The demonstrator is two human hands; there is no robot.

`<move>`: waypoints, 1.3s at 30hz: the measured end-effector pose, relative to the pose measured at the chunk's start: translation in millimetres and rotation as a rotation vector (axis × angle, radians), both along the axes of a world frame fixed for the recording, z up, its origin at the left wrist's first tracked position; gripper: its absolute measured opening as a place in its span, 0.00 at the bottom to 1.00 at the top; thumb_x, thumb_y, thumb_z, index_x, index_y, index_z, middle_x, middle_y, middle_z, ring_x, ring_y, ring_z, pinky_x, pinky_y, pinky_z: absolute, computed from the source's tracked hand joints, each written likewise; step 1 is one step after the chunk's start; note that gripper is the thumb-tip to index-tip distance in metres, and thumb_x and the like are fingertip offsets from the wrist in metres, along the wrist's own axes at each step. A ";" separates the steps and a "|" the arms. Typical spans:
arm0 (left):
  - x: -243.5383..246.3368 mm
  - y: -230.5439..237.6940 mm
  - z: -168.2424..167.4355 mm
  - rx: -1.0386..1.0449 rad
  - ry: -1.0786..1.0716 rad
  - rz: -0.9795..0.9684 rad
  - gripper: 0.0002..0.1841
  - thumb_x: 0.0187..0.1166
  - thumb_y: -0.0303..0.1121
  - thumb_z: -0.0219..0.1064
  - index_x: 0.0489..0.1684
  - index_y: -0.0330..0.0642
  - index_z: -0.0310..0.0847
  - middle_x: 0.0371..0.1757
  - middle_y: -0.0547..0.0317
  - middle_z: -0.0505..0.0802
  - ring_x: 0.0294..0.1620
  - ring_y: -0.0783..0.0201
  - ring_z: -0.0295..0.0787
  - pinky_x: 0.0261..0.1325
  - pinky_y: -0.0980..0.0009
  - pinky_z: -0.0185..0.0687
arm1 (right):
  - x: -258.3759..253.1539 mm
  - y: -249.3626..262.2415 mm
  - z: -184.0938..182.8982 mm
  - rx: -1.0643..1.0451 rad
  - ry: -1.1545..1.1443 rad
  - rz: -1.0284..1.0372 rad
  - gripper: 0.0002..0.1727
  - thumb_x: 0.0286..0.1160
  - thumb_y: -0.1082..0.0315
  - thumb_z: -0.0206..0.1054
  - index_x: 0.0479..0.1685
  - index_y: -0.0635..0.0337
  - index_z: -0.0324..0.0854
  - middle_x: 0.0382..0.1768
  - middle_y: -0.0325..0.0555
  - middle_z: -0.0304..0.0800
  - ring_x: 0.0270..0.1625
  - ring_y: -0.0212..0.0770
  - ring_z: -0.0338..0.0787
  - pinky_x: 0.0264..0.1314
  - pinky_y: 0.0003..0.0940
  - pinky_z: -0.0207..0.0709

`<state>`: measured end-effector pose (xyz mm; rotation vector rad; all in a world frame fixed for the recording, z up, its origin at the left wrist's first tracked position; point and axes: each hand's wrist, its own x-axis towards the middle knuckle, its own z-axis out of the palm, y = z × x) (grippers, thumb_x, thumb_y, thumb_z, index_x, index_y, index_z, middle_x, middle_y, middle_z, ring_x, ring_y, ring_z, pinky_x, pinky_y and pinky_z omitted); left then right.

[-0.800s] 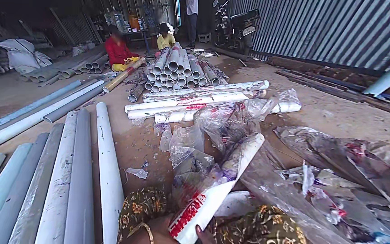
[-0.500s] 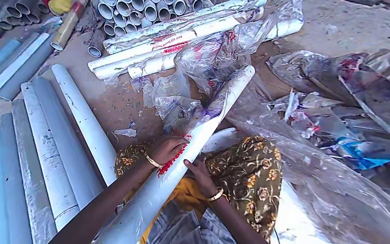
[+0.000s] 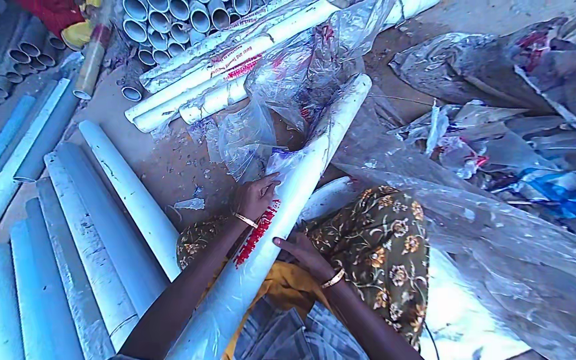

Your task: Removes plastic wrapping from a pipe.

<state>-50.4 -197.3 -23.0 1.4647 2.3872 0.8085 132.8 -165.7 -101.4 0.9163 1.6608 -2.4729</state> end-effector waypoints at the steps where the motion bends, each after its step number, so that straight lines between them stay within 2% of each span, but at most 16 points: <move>1: -2.1 3.0 -5.0 0.055 -0.080 0.059 0.16 0.84 0.29 0.65 0.66 0.37 0.88 0.50 0.51 0.99 0.48 0.53 0.97 0.60 0.48 0.85 | 3.8 8.5 5.8 0.175 -0.036 0.086 0.19 0.81 0.54 0.70 0.44 0.65 0.84 0.29 0.40 0.89 0.29 0.29 0.88 0.37 0.29 0.83; 3: -14.7 11.9 -15.0 0.166 -0.250 0.129 0.14 0.83 0.24 0.65 0.61 0.29 0.88 0.46 0.46 0.98 0.47 0.60 0.98 0.61 0.62 0.88 | 11.9 31.3 32.1 0.525 -0.081 0.122 0.20 0.81 0.54 0.69 0.44 0.68 0.88 0.33 0.51 0.89 0.36 0.44 0.87 0.48 0.47 0.78; 4: -20.2 13.8 -20.5 0.226 -0.346 0.172 0.12 0.83 0.21 0.64 0.58 0.24 0.87 0.44 0.43 0.98 0.45 0.63 0.98 0.59 0.67 0.89 | 15.3 38.9 43.7 0.635 -0.061 0.047 0.18 0.82 0.58 0.67 0.45 0.69 0.88 0.32 0.53 0.89 0.35 0.46 0.86 0.47 0.49 0.77; 6: -27.8 18.9 -27.4 0.343 -0.532 0.293 0.10 0.83 0.17 0.60 0.53 0.19 0.85 0.42 0.42 0.96 0.38 0.68 0.96 0.52 0.73 0.89 | 11.3 56.3 51.4 0.740 0.079 -0.197 0.12 0.82 0.67 0.63 0.42 0.68 0.88 0.29 0.45 0.89 0.31 0.32 0.85 0.41 0.31 0.79; 7: -31.4 20.8 -30.0 0.387 -0.604 0.342 0.10 0.83 0.16 0.59 0.51 0.18 0.85 0.40 0.45 0.96 0.36 0.70 0.95 0.49 0.74 0.90 | 4.2 68.3 51.1 0.756 0.153 -0.290 0.11 0.82 0.71 0.62 0.44 0.70 0.89 0.33 0.46 0.92 0.35 0.30 0.89 0.45 0.27 0.83; 9: -34.9 20.7 -32.3 0.402 -0.654 0.362 0.11 0.85 0.18 0.57 0.53 0.19 0.84 0.40 0.47 0.96 0.35 0.71 0.94 0.48 0.74 0.89 | -13.3 94.9 47.5 0.819 0.201 -0.341 0.12 0.82 0.76 0.60 0.49 0.74 0.89 0.43 0.57 0.95 0.46 0.41 0.93 0.55 0.37 0.83; 12: -35.5 10.0 -20.6 0.187 -0.451 0.211 0.14 0.87 0.23 0.59 0.64 0.27 0.84 0.47 0.47 0.98 0.43 0.68 0.94 0.52 0.71 0.83 | -38.6 114.8 45.9 0.913 0.141 -0.168 0.14 0.83 0.78 0.59 0.56 0.74 0.88 0.54 0.68 0.91 0.59 0.62 0.90 0.68 0.56 0.77; 15: -26.0 5.8 9.5 -0.145 -0.167 -0.021 0.21 0.91 0.29 0.57 0.80 0.41 0.78 0.61 0.49 0.95 0.61 0.47 0.93 0.70 0.46 0.78 | -47.8 93.8 49.2 0.966 0.067 -0.060 0.14 0.81 0.78 0.60 0.56 0.71 0.90 0.54 0.72 0.89 0.63 0.70 0.85 0.71 0.63 0.71; 17: -11.5 11.9 29.8 -0.311 -0.054 -0.104 0.23 0.93 0.29 0.52 0.86 0.48 0.73 0.65 0.49 0.94 0.64 0.40 0.90 0.69 0.38 0.75 | -46.4 78.1 51.3 0.993 0.007 -0.051 0.15 0.83 0.76 0.61 0.58 0.69 0.90 0.56 0.72 0.88 0.65 0.70 0.84 0.73 0.62 0.70; 22: 0.5 12.1 37.6 -0.357 -0.029 -0.288 0.21 0.88 0.22 0.54 0.75 0.39 0.82 0.65 0.40 0.92 0.64 0.38 0.89 0.72 0.40 0.73 | -30.9 51.4 43.0 0.967 0.120 -0.228 0.12 0.76 0.81 0.62 0.47 0.74 0.92 0.51 0.71 0.90 0.58 0.66 0.89 0.67 0.58 0.77; 26: 7.8 8.1 43.1 -0.526 0.106 -0.498 0.23 0.90 0.24 0.52 0.82 0.43 0.76 0.75 0.45 0.87 0.72 0.41 0.86 0.74 0.40 0.73 | -19.6 58.7 22.2 0.634 0.160 -0.485 0.11 0.78 0.83 0.59 0.49 0.76 0.86 0.43 0.56 0.91 0.41 0.33 0.88 0.51 0.28 0.81; 28: 18.5 7.3 33.1 -0.523 0.218 -0.528 0.21 0.90 0.24 0.53 0.78 0.43 0.80 0.76 0.45 0.85 0.67 0.39 0.87 0.67 0.40 0.78 | -12.0 55.2 21.1 0.660 0.124 -0.495 0.11 0.77 0.82 0.63 0.51 0.76 0.88 0.47 0.62 0.92 0.46 0.42 0.91 0.56 0.36 0.83; 31: 30.5 7.3 17.1 -0.442 0.345 -0.475 0.18 0.88 0.22 0.55 0.68 0.38 0.87 0.66 0.40 0.90 0.54 0.36 0.91 0.55 0.41 0.83 | -4.5 43.9 31.4 0.833 0.054 -0.414 0.11 0.76 0.79 0.66 0.51 0.75 0.90 0.52 0.70 0.92 0.56 0.60 0.92 0.67 0.50 0.80; 34: 37.3 17.3 22.3 -0.497 0.393 -0.443 0.13 0.89 0.26 0.57 0.53 0.29 0.88 0.59 0.37 0.91 0.48 0.35 0.93 0.49 0.41 0.84 | -3.9 39.3 33.8 0.949 0.005 -0.341 0.11 0.77 0.78 0.65 0.47 0.76 0.90 0.49 0.70 0.91 0.55 0.64 0.91 0.66 0.54 0.79; 36: 39.4 22.0 27.0 -0.554 0.382 -0.443 0.13 0.90 0.27 0.55 0.53 0.27 0.86 0.60 0.36 0.90 0.49 0.35 0.92 0.50 0.41 0.83 | -2.9 41.0 36.0 0.997 -0.023 -0.276 0.11 0.78 0.77 0.63 0.44 0.77 0.90 0.47 0.70 0.91 0.54 0.66 0.91 0.64 0.56 0.79; 39: 28.7 21.5 29.9 -0.593 0.184 -0.429 0.15 0.92 0.29 0.54 0.61 0.27 0.82 0.70 0.35 0.85 0.64 0.36 0.87 0.65 0.39 0.77 | -2.9 48.1 37.0 0.973 -0.015 -0.151 0.13 0.82 0.75 0.59 0.48 0.78 0.86 0.51 0.73 0.89 0.59 0.68 0.89 0.67 0.59 0.77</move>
